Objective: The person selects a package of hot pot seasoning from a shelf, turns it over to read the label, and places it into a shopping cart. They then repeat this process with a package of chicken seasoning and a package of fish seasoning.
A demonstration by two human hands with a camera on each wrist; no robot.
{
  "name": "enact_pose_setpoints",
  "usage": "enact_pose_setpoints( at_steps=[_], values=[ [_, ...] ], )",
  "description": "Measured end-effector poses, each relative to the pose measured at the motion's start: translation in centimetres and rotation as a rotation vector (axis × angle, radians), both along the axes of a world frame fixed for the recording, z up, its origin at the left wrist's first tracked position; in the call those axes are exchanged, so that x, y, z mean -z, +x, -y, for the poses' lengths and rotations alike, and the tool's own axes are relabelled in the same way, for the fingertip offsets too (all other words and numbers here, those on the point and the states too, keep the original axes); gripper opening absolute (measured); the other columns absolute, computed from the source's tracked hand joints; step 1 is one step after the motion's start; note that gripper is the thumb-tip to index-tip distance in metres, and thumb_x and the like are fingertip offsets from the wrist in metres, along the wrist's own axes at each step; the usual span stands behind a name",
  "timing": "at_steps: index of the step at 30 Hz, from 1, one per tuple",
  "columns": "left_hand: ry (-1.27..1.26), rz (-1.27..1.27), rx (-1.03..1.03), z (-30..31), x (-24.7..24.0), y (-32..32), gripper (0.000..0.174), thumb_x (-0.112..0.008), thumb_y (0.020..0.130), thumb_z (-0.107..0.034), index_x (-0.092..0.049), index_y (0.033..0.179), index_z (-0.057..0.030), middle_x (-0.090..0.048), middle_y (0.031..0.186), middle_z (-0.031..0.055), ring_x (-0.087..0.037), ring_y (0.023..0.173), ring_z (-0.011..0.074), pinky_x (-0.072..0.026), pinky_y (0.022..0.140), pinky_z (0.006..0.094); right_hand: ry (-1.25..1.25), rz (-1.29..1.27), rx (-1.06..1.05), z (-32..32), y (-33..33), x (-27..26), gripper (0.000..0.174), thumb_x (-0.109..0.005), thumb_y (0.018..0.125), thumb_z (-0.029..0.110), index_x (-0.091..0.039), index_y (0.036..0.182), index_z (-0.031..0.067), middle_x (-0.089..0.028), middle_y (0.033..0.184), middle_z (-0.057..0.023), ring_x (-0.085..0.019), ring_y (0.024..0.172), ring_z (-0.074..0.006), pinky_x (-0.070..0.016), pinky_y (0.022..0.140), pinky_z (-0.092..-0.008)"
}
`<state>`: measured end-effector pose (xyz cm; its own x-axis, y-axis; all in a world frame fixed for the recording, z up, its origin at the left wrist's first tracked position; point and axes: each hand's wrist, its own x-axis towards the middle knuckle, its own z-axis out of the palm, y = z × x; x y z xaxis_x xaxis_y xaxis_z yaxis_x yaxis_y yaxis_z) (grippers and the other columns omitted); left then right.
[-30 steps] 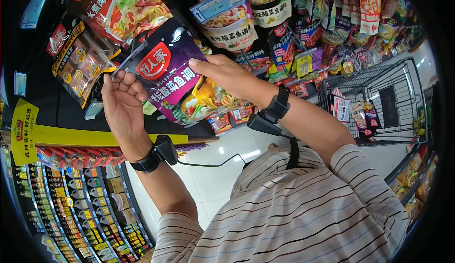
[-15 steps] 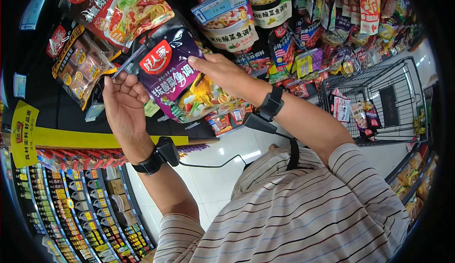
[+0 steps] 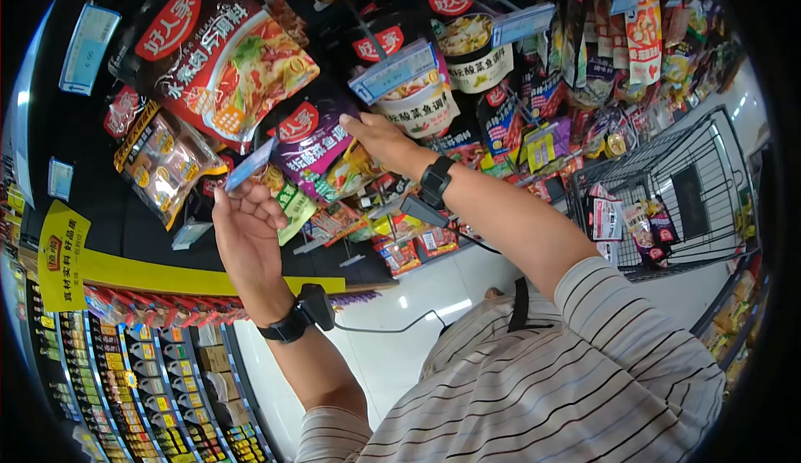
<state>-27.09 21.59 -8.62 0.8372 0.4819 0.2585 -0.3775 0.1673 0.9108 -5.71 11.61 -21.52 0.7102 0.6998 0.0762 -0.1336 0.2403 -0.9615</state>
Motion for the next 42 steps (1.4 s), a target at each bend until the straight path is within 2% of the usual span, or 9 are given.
enact_pose_setpoints(
  at_steps=[11,12,14,15,21,24,32,37,42],
  values=[
    [-0.037,0.008,-0.007,0.0,0.9,-0.3,0.044,-0.041,0.105,-0.044,-0.058,0.110,-0.0033,-0.069,0.093,0.0119,-0.065,0.075,0.0183,-0.0503,0.061,0.0297,-0.067,0.223,0.222,-2.9,1.3,1.1,0.037,-0.055,0.096,0.036,-0.066,0.088,0.0024,-0.066,0.079,-0.0160,-0.064,0.075,-0.0306,-0.0491,0.067,-0.0417],
    [-0.019,0.004,-0.012,-0.3,1.2,-0.5,0.045,-0.042,0.105,-0.044,-0.059,0.110,-0.0033,-0.069,0.095,0.0121,-0.064,0.076,0.0179,-0.0505,0.061,0.0291,-0.136,1.036,0.502,-4.7,2.7,5.3,0.020,-0.060,0.089,0.025,-0.067,0.087,0.0067,-0.062,0.081,-0.0132,-0.061,0.074,-0.0307,-0.0495,0.065,-0.0432],
    [-0.006,-0.021,0.029,-1.0,2.1,-0.8,0.045,-0.044,0.104,-0.045,-0.059,0.113,-0.0034,-0.069,0.099,0.0118,-0.064,0.078,0.0168,-0.0508,0.062,0.0281,-0.089,1.462,0.672,-2.8,2.7,6.9,0.016,-0.062,0.085,0.021,-0.065,0.088,0.0051,-0.062,0.083,-0.0161,-0.061,0.077,-0.0365,-0.0504,0.066,-0.0467],
    [-0.009,-0.038,0.071,-1.4,2.8,-0.8,0.045,-0.045,0.104,-0.044,-0.059,0.115,-0.0034,-0.069,0.102,0.0112,-0.064,0.078,0.0161,-0.0509,0.063,0.0277,-0.239,0.578,0.395,0.1,0.8,4.4,0.022,-0.061,0.086,0.024,-0.064,0.088,0.0023,-0.064,0.085,-0.0219,-0.064,0.082,-0.0407,-0.0509,0.071,-0.0490],
    [0.004,-0.217,0.238,1.2,10.7,-0.4,0.044,-0.049,0.103,-0.044,-0.057,0.121,-0.0050,-0.066,0.104,0.0044,-0.061,0.087,0.0123,-0.0474,0.067,0.0246,-0.067,0.286,0.032,14.4,-3.4,9.0,0.029,-0.053,0.090,0.025,-0.065,0.091,-0.0011,-0.069,0.080,-0.0172,-0.069,0.073,-0.0278,-0.0527,0.063,-0.0408],
    [-0.106,-0.475,0.169,7.4,15.3,1.0,0.041,-0.049,0.103,-0.043,-0.057,0.118,-0.0053,-0.066,0.097,0.0043,-0.063,0.082,0.0130,-0.0477,0.063,0.0246,-0.137,-0.096,-0.122,23.7,-4.6,8.4,0.024,-0.052,0.098,0.020,-0.063,0.103,-0.0006,-0.071,0.097,-0.0138,-0.071,0.078,-0.0194,-0.0569,0.067,-0.0308],
    [0.012,-0.770,0.582,22.6,17.4,5.2,0.040,-0.047,0.105,-0.035,-0.055,0.120,0.0013,-0.067,0.099,0.0115,-0.067,0.084,0.0169,-0.0553,0.068,0.0270,-0.093,-0.434,0.665,52.2,-2.6,14.1,0.029,-0.064,0.092,0.025,-0.062,0.106,-0.0003,-0.069,0.094,-0.0154,-0.071,0.083,-0.0258,-0.0607,0.071,-0.0386],
    [0.035,-0.807,0.543,27.2,17.5,5.7,0.039,-0.047,0.105,-0.034,-0.056,0.119,0.0012,-0.067,0.099,0.0111,-0.067,0.084,0.0166,-0.0553,0.068,0.0270,0.327,-0.452,0.603,70.6,0.4,27.2,0.029,-0.053,0.097,0.022,-0.053,0.114,-0.0019,-0.061,0.111,-0.0186,-0.067,0.097,-0.0371,-0.0540,0.092,-0.0498],
    [0.046,-0.904,0.503,31.8,17.6,6.1,0.039,-0.046,0.105,-0.035,-0.057,0.118,0.0008,-0.067,0.098,0.0107,-0.066,0.083,0.0167,-0.0545,0.067,0.0268,0.085,-0.913,1.338,79.2,3.7,29.1,0.032,-0.054,0.094,0.012,-0.047,0.119,-0.0063,-0.058,0.111,-0.0207,-0.069,0.095,-0.0350,-0.0628,0.070,-0.0388]
  ],
)
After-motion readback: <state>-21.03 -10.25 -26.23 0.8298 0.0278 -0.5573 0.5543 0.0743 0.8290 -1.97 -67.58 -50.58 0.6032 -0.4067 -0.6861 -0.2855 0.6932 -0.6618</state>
